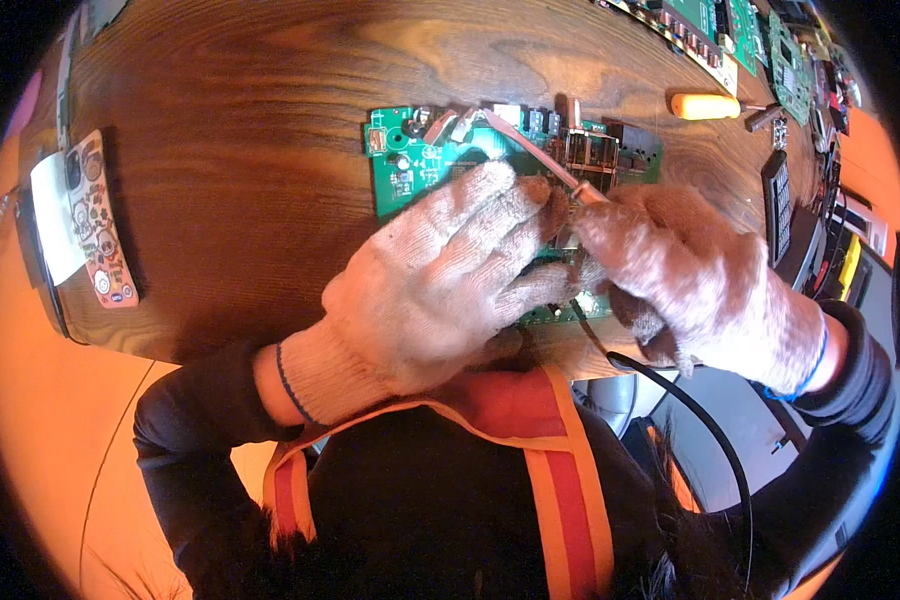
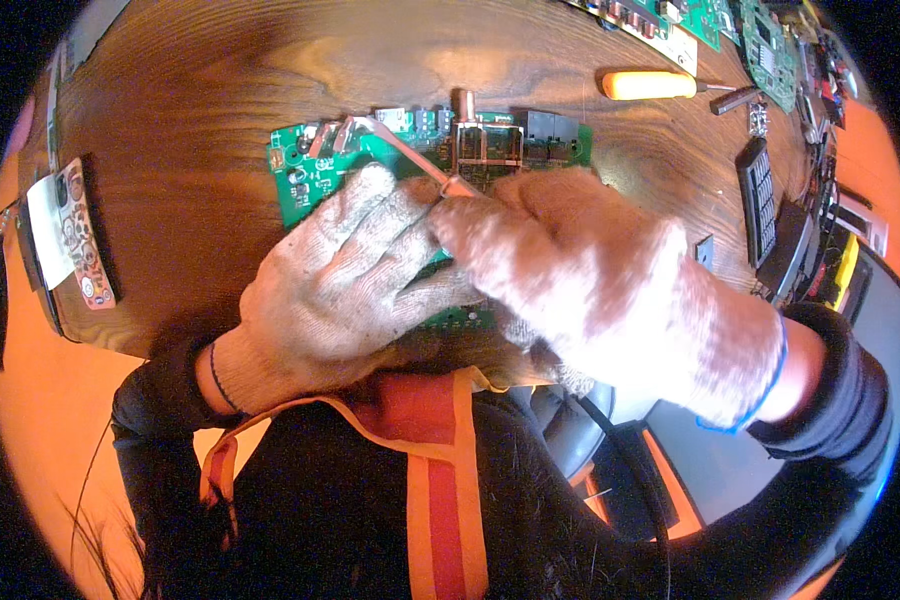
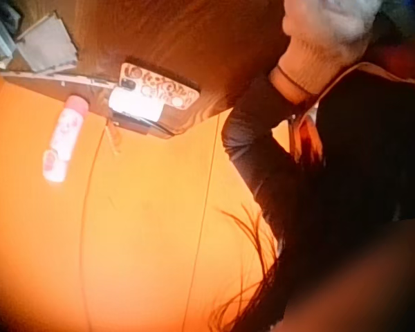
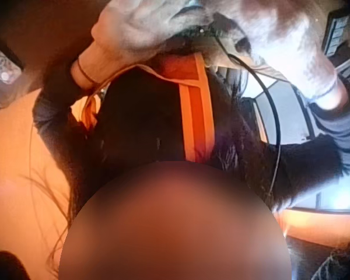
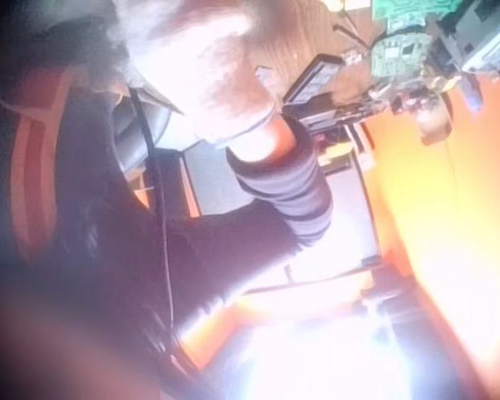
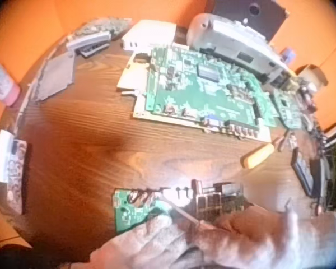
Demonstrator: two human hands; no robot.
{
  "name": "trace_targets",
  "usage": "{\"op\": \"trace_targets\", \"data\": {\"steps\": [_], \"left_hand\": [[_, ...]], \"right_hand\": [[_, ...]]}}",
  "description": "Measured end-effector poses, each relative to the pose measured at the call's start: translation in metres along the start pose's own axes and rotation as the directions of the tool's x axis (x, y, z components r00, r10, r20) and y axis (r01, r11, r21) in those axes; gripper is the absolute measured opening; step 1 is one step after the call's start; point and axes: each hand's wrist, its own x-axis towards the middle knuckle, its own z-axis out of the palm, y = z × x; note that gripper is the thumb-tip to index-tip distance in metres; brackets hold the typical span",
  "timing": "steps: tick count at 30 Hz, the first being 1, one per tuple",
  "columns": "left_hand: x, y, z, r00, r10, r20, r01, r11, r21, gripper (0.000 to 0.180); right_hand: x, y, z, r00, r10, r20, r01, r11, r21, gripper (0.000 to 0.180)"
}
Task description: The person uses a screwdriver and pliers to remove components from a green circuit board. They repeatedly turn the board over, unscrew parts, and place removed pieces on the table.
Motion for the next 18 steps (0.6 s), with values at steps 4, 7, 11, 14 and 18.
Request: {"op": "trace_targets", "data": {"steps": [4,7,11,14,18], "left_hand": [[-0.003,-0.003,0.004,1.0,0.006,-0.025,-0.007,0.997,-0.071,0.035],[-0.008,-0.004,0.005,0.999,0.044,-0.013,-0.045,0.992,-0.116,0.032],[-0.011,-0.002,0.003,0.998,0.069,-0.013,-0.07,0.961,-0.267,0.029],[-0.012,-0.003,-0.002,0.987,0.155,0.034,-0.136,0.939,-0.316,0.032],[-0.012,-0.008,-0.003,0.971,0.201,0.131,-0.135,0.91,-0.392,0.038]], "right_hand": [[-0.012,0.016,-0.023,0.942,0.088,0.324,-0.331,0.405,0.852,0.049],[-0.014,0.02,-0.037,0.993,-0.069,-0.099,0.095,0.95,0.297,0.044],[0.006,0.017,-0.059,0.919,-0.363,-0.157,0.237,0.824,-0.515,0.038],[0.018,0.007,-0.077,0.907,-0.421,-0.017,0.262,0.595,-0.76,0.035],[0.029,-0.007,-0.09,0.931,-0.343,0.122,0.26,0.39,-0.883,0.032]]}}
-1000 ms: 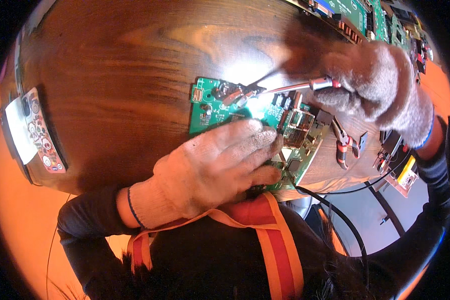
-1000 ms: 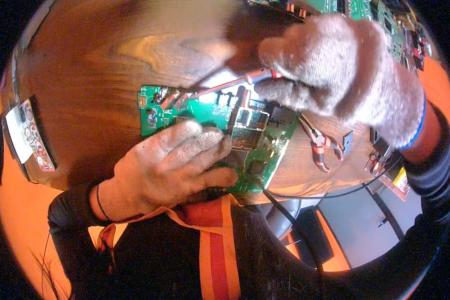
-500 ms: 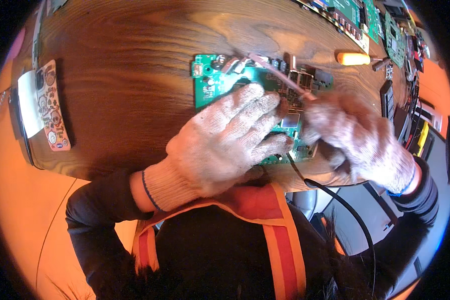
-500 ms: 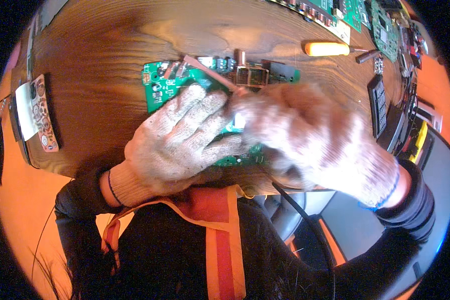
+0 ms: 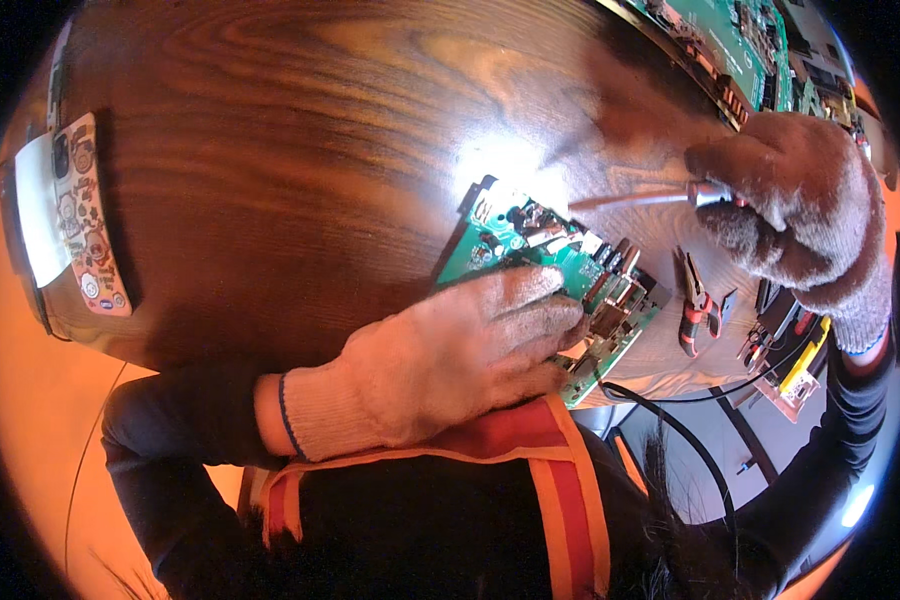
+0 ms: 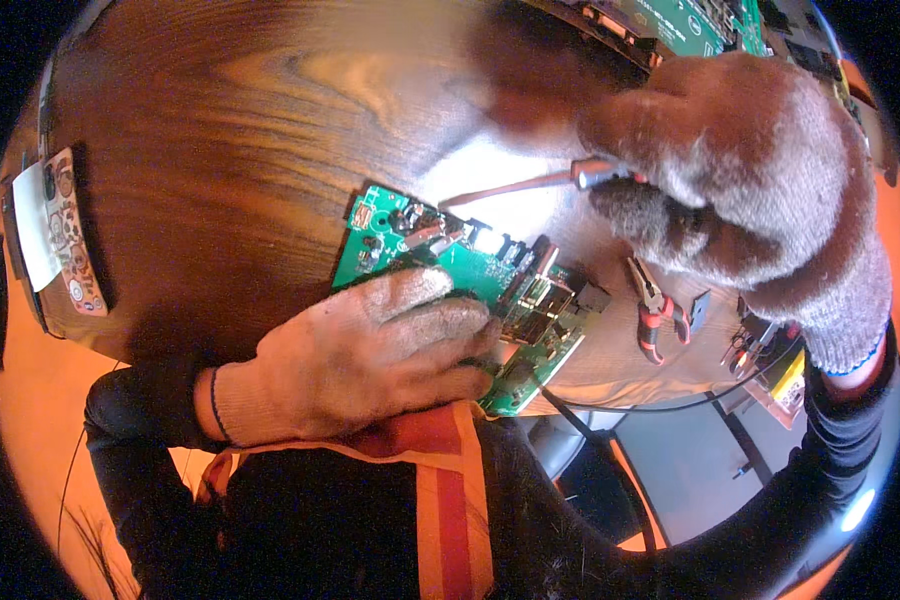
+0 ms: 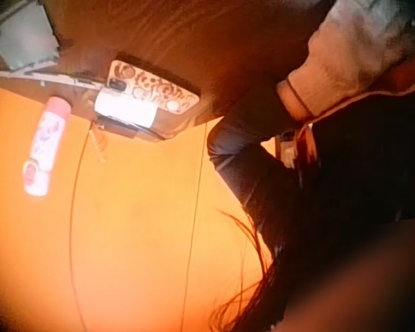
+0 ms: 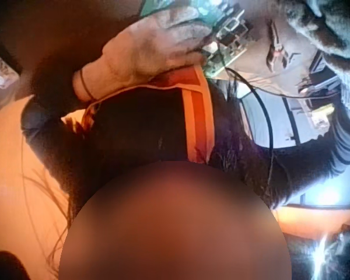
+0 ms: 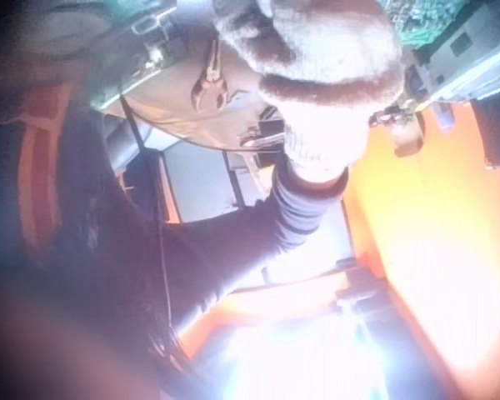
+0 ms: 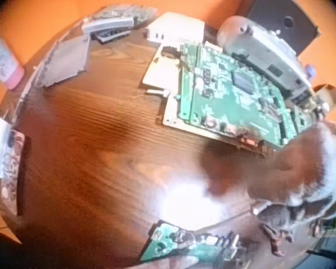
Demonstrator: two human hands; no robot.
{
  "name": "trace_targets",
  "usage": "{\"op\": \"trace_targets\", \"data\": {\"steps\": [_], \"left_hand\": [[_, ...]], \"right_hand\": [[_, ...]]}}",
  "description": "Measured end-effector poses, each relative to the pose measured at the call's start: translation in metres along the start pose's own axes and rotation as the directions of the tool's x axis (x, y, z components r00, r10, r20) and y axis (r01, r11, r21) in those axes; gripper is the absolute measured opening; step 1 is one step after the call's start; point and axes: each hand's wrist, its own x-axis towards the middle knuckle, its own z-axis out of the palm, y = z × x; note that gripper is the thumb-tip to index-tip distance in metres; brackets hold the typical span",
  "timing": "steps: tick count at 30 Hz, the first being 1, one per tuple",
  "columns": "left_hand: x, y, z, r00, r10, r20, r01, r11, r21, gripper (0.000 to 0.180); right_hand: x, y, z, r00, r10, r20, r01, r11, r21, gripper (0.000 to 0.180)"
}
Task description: The person uses a screwdriver and pliers to remove components from a green circuit board. They repeatedly turn the board over, unscrew parts, and place removed pieces on the table.
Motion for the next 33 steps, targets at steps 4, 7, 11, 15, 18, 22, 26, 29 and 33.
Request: {"op": "trace_targets", "data": {"steps": [4,7,11,15,18,22,26,29,33], "left_hand": [[-0.002,0.0,0.003,0.998,0.036,0.042,-0.043,0.987,0.154,0.04],[-0.006,0.003,0.005,0.996,0.034,0.085,-0.051,0.976,0.211,0.041],[-0.013,0.003,0.009,0.991,0.063,0.122,-0.095,0.955,0.281,0.043],[-0.016,0.0,0.014,0.99,0.086,0.108,-0.114,0.952,0.284,0.043],[-0.016,-0.002,0.017,0.991,0.102,0.084,-0.118,0.968,0.22,0.042],[-0.015,-0.001,0.017,0.996,0.086,0.037,-0.09,0.986,0.138,0.04],[-0.011,0.0,0.018,0.996,0.092,0.007,-0.092,0.987,0.13,0.036],[-0.01,-0.002,0.017,0.996,0.084,0.027,-0.086,0.993,0.08,0.033],[-0.014,0.002,0.011,0.996,-0.078,0.037,0.082,0.986,-0.147,0.036]], "right_hand": [[0.014,-0.002,-0.006,0.991,-0.077,0.105,0.089,0.99,-0.111,0.036],[0.027,-0.001,-0.006,0.982,-0.136,0.135,0.155,0.977,-0.149,0.039],[0.044,-0.003,-0.009,0.968,-0.17,0.187,0.207,0.959,-0.196,0.037],[0.05,-0.016,-0.017,0.939,0.036,0.342,0.043,0.974,-0.221,0.025],[0.053,-0.023,-0.02,0.923,0.18,0.341,-0.112,0.971,-0.21,0.021],[0.054,-0.032,-0.024,0.951,0.126,0.284,-0.085,0.984,-0.154,0.02],[0.046,-0.061,-0.015,0.93,0.177,0.323,-0.163,0.984,-0.07,0.018],[0.035,-0.081,0.012,0.902,0.219,0.373,-0.281,0.952,0.12,0.016],[0.005,-0.103,0.029,0.9,0.35,0.262,-0.43,0.815,0.388,0.014]]}}
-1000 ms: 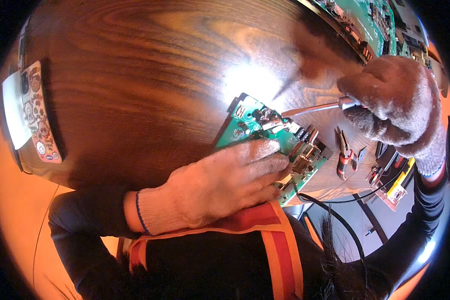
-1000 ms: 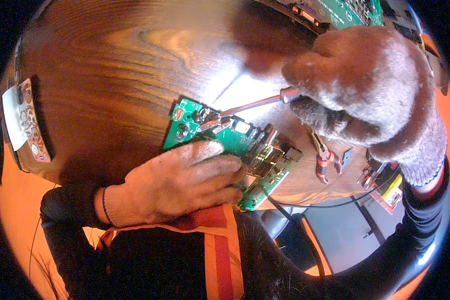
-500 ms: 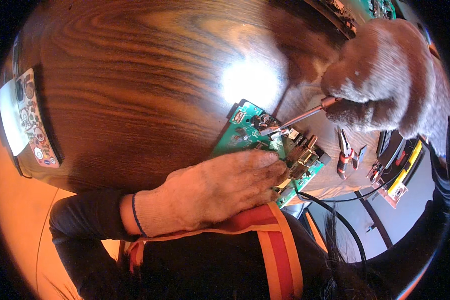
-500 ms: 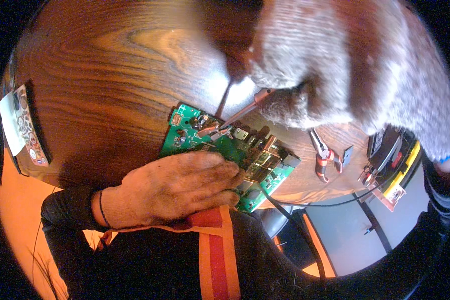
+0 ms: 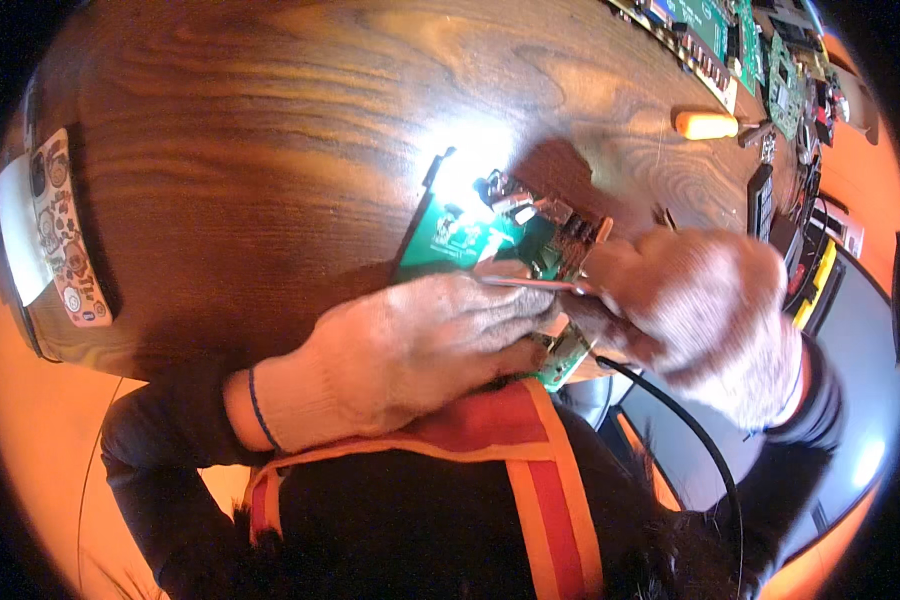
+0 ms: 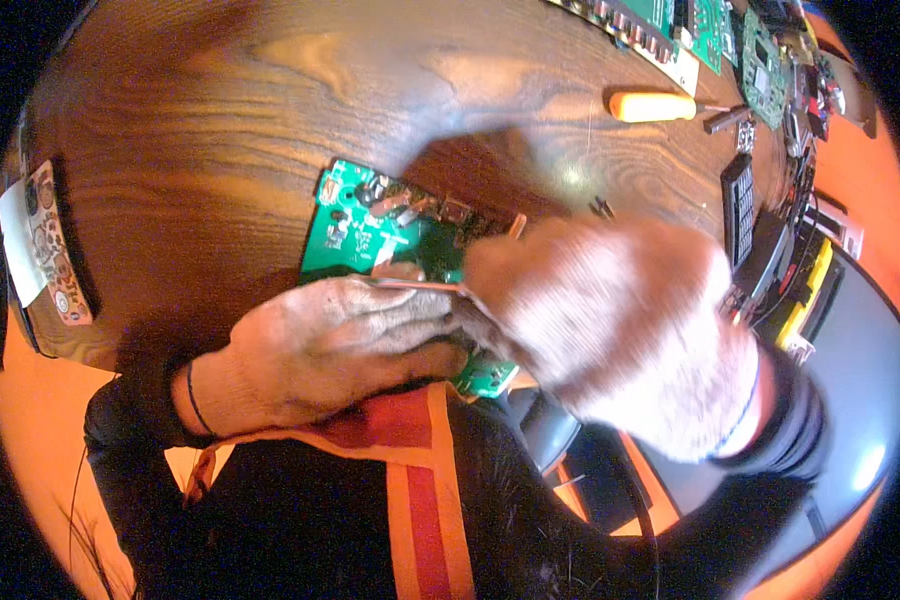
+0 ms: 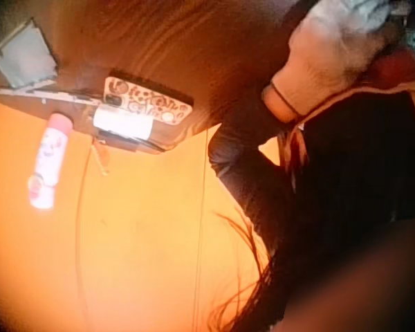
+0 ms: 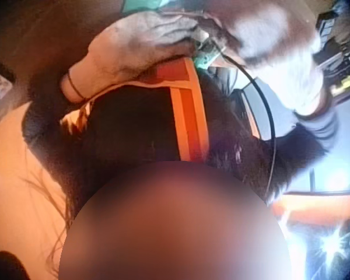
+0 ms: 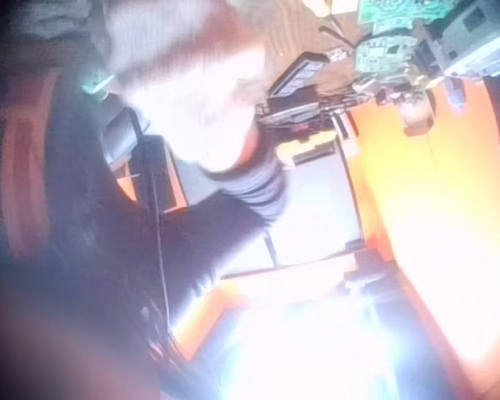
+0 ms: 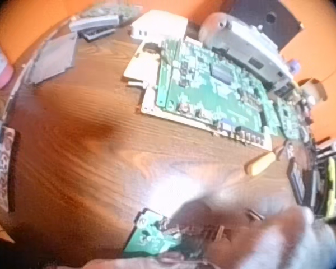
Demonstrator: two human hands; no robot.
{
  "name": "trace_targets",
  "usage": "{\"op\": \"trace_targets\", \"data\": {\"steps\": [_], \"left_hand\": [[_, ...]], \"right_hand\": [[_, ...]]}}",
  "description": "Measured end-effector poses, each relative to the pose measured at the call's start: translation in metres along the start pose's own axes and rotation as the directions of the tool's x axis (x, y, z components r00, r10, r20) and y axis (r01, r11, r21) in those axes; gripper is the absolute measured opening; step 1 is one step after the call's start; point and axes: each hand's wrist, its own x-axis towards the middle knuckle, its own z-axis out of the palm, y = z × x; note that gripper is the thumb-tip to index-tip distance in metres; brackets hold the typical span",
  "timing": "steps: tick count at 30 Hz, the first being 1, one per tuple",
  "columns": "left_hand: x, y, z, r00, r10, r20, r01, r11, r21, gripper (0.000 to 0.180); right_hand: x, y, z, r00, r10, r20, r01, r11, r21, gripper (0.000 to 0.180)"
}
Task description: The person uses a screwdriver and pliers to remove components from a green circuit board. They repeatedly turn the board over, unscrew parts, and place removed pieces on the table.
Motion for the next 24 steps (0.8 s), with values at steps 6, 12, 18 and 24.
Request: {"op": "trace_targets", "data": {"steps": [6,12,18,24], "left_hand": [[-0.007,0.014,-0.004,0.991,-0.092,-0.099,0.092,0.996,-0.012,0.043],[-0.007,0.01,0.003,0.984,0.002,-0.18,0.012,0.997,0.075,0.039],[0.0,0.013,0.006,0.935,-0.352,-0.048,0.169,0.561,-0.811,0.034],[-0.001,0.004,0.008,0.993,0.118,-0.019,-0.097,0.889,0.448,0.039]], "right_hand": [[-0.051,0.002,0.007,0.891,0.268,-0.366,-0.211,0.959,0.188,0.02],[-0.05,0.004,0.006,0.933,-0.065,-0.353,0.082,0.996,0.032,0.043],[-0.047,-0.021,0.022,0.904,-0.166,-0.395,0.163,0.986,-0.041,0.041],[-0.039,-0.047,0.023,0.881,-0.101,-0.463,0.147,0.987,0.064,0.036]]}}
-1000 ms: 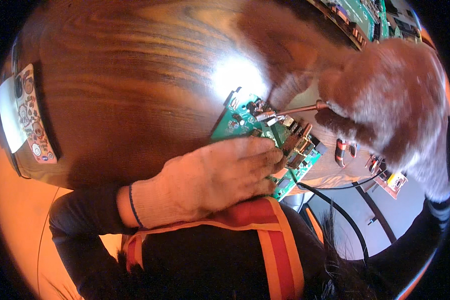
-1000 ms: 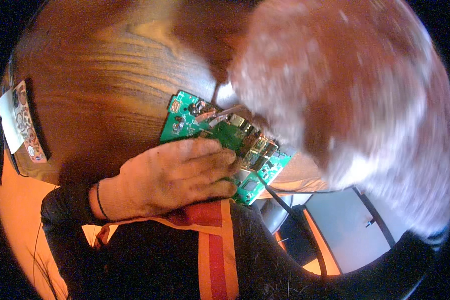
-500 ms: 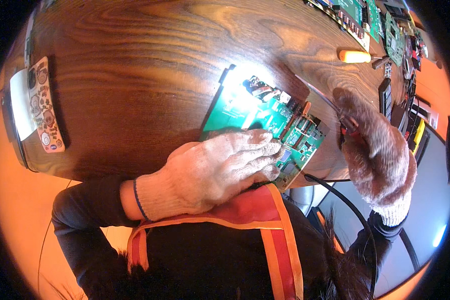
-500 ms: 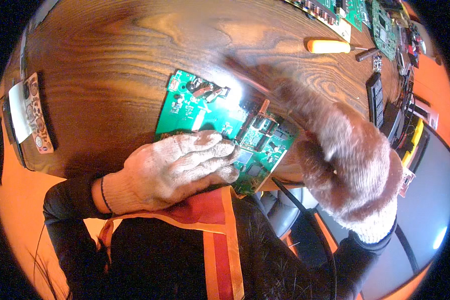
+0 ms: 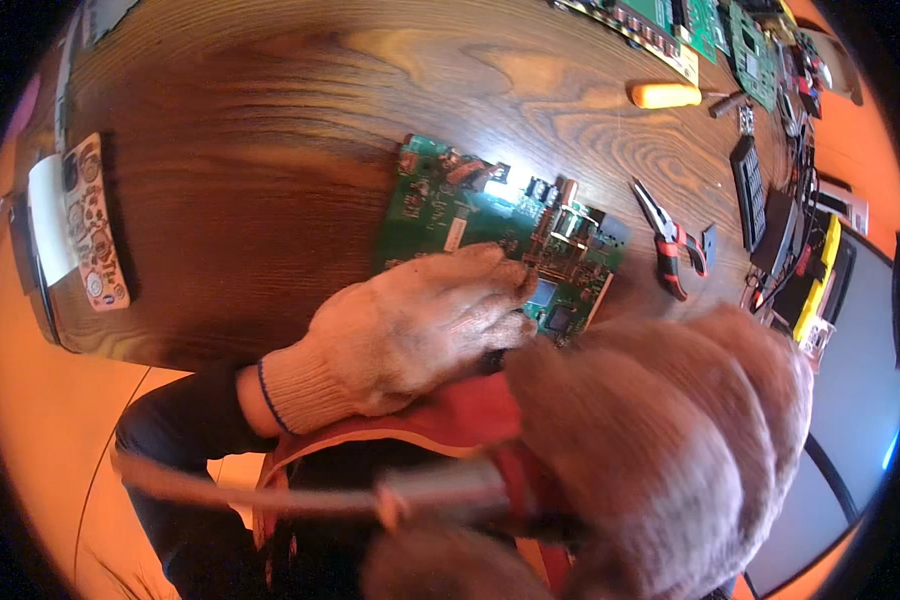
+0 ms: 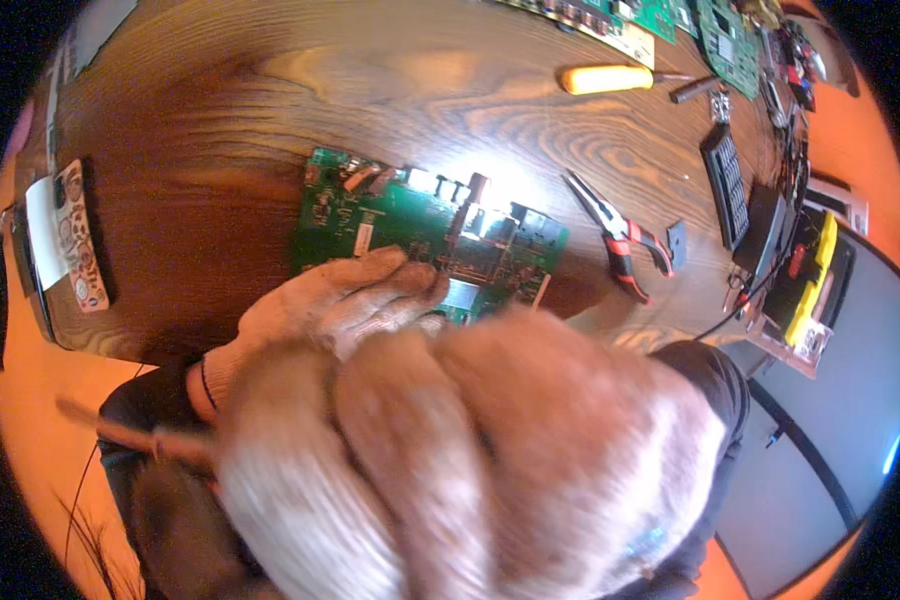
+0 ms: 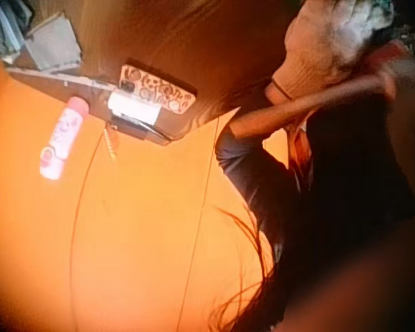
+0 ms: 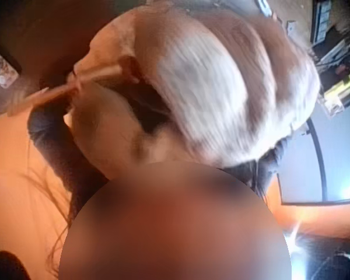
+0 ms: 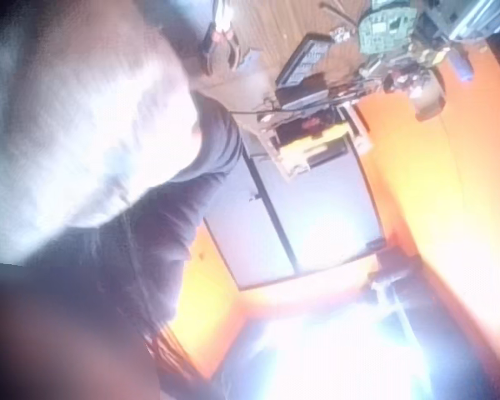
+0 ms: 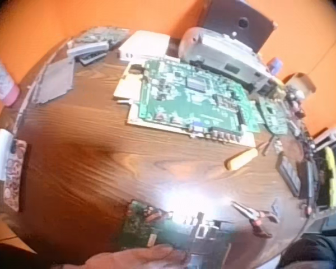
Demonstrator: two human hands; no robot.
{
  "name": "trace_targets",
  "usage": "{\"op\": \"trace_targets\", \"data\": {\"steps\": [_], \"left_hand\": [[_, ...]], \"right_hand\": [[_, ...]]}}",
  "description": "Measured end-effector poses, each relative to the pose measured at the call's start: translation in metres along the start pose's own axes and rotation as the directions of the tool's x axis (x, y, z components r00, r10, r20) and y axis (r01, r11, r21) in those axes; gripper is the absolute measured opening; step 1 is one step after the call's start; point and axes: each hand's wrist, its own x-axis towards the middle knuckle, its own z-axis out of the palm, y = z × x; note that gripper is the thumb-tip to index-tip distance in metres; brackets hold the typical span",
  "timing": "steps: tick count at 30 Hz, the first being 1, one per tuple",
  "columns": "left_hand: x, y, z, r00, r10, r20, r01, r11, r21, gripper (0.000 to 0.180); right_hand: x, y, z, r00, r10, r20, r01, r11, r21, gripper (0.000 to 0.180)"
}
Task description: The person uses a screwdriver and pliers to remove components from a green circuit board. They repeatedly turn the board over, unscrew parts, and place removed pieces on the table.
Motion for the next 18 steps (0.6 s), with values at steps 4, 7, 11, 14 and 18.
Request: {"op": "trace_targets", "data": {"steps": [4,7,11,14,18], "left_hand": [[0.001,-0.004,0.004,0.99,0.123,0.068,-0.134,0.972,0.191,0.042],[-0.001,0.001,0.001,0.995,0.061,0.077,-0.07,0.99,0.125,0.042],[-0.001,0.006,0.0,1.0,-0.014,0.008,0.012,0.977,0.214,0.041],[-0.001,0.005,-0.006,0.994,-0.03,-0.109,0.024,0.998,-0.055,0.037],[-0.015,0.006,-0.031,0.99,0.067,-0.128,-0.061,0.997,0.046,0.033]], "right_hand": [[-0.005,-0.018,0.0,0.997,0.068,-0.046,-0.069,0.997,-0.031,0.034],[-0.011,-0.04,-0.002,0.985,0.12,-0.12,-0.127,0.991,-0.051,0.032],[-0.006,-0.046,-0.009,0.935,0.261,-0.24,-0.285,0.956,-0.069,0.03],[-0.001,0.005,-0.002,0.944,0.236,-0.23,-0.281,0.942,-0.183,0.036],[-0.025,0.065,0.034,0.916,0.131,-0.379,-0.192,0.973,-0.129,0.052]]}}
